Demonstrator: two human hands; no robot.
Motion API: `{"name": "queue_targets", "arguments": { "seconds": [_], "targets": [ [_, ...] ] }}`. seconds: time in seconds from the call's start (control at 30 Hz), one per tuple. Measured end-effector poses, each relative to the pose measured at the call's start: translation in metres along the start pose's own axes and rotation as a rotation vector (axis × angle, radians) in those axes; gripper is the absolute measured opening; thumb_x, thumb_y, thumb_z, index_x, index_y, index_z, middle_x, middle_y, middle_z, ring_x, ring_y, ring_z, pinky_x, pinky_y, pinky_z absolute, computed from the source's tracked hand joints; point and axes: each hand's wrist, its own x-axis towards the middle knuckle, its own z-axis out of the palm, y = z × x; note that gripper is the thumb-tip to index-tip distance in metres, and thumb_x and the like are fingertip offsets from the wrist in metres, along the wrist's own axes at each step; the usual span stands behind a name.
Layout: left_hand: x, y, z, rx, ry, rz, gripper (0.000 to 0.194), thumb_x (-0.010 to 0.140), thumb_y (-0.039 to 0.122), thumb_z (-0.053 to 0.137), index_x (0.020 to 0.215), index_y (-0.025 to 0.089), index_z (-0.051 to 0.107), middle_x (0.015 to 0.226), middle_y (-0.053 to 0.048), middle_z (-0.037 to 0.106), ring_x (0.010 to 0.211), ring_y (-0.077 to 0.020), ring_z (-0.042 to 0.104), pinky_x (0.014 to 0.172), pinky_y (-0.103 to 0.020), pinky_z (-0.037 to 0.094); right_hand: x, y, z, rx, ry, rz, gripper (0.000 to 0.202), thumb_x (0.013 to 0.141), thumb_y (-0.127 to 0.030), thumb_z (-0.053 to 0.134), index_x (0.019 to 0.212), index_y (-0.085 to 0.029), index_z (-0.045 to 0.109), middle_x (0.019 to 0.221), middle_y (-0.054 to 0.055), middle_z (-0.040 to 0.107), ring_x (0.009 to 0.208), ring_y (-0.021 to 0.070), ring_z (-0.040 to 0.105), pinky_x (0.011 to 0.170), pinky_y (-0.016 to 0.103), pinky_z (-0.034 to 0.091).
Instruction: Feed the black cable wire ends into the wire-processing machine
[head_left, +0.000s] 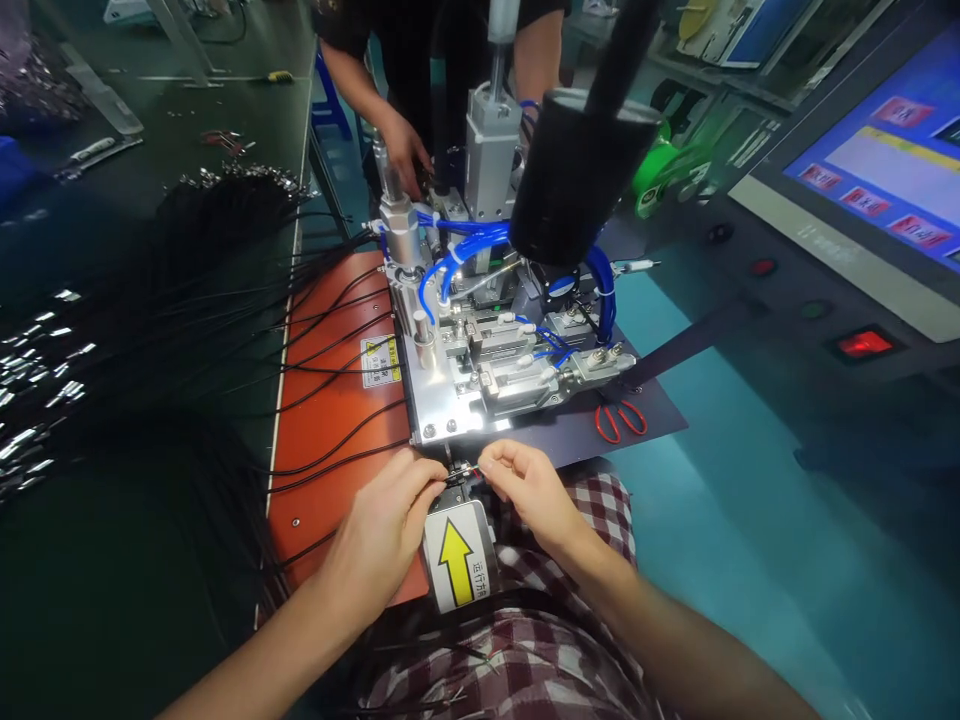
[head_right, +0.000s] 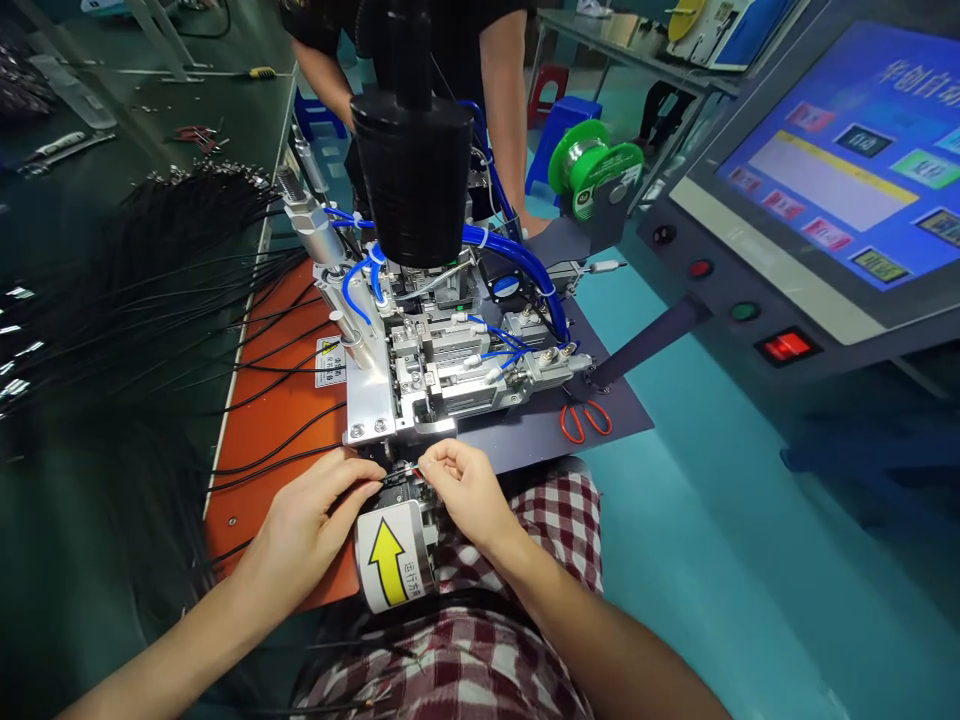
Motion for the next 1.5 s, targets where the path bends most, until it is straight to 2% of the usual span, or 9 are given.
{"name": "queue_targets", "arguments": {
  "seconds": [0.13,0.33,0.67,0.97,1.37,1.5],
  "targets": [
    [-0.001,-0.010,0.003,0.066,-0.036,0.119,0.027,0.091,0.016,0.037,0.101,0.019,0.062,0.085,-0.005,0.059,0.076,-0.0159,0.058,0.066,-0.024,0.046,0.004,0.009,0.002,0.013,-0.009,0.032,0.023,0.078,-0.035,0.060,0.066,-0.017,0.053,0.057,-0.004,0.043,0.049,0.0089,0.034,0.046,0.022,0.027],
    [-0.001,-0.012,-0.001,0.247,-0.052,0.251,0.039,0.088,0.008,0.034,0.114,0.017,0.061,0.080,-0.005,0.060,0.068,-0.0162,0.057,0.059,-0.025,0.047,0.005,0.007,0.003,0.018,-0.013,0.056,0.023,0.076,-0.036,0.061,0.065,-0.017,0.054,0.055,-0.005,0.043,0.048,0.0093,0.034,0.046,0.023,0.028],
    [0.000,-0.014,0.002,0.407,-0.065,0.288,0.044,0.086,0.004,0.034,0.118,0.020,0.060,0.083,-0.006,0.063,0.069,-0.0179,0.058,0.059,-0.027,0.047,0.004,0.009,0.002,0.033,-0.021,0.080,0.020,0.078,-0.033,0.060,0.067,-0.017,0.054,0.056,-0.005,0.042,0.049,0.0093,0.034,0.047,0.023,0.026],
    [-0.003,-0.016,0.003,0.451,-0.050,0.297,0.043,0.085,0.003,0.037,0.119,0.020,0.058,0.084,-0.005,0.063,0.070,-0.0182,0.059,0.058,-0.026,0.046,0.003,0.011,0.004,0.014,-0.003,0.059,0.022,0.079,-0.034,0.058,0.067,-0.017,0.051,0.058,-0.004,0.042,0.051,0.0099,0.035,0.048,0.023,0.029],
    [-0.001,-0.013,0.005,0.599,-0.006,0.401,0.030,0.090,0.011,0.039,0.111,0.015,0.059,0.074,-0.003,0.058,0.061,-0.0189,0.052,0.051,-0.029,0.041,0.001,0.019,0.012,-0.313,0.173,-0.065,0.015,0.084,-0.026,0.052,0.070,-0.018,0.051,0.062,-0.002,0.052,0.054,0.0124,0.048,0.051,0.024,0.037],
    [0.000,-0.013,0.004,0.570,0.009,0.415,0.030,0.090,0.010,0.037,0.109,0.014,0.060,0.077,-0.004,0.060,0.062,-0.0184,0.053,0.053,-0.029,0.041,0.003,0.019,0.005,-0.234,0.078,0.036,0.016,0.084,-0.029,0.052,0.072,-0.018,0.054,0.060,-0.002,0.051,0.049,0.0115,0.045,0.046,0.023,0.036]
  ]
}}
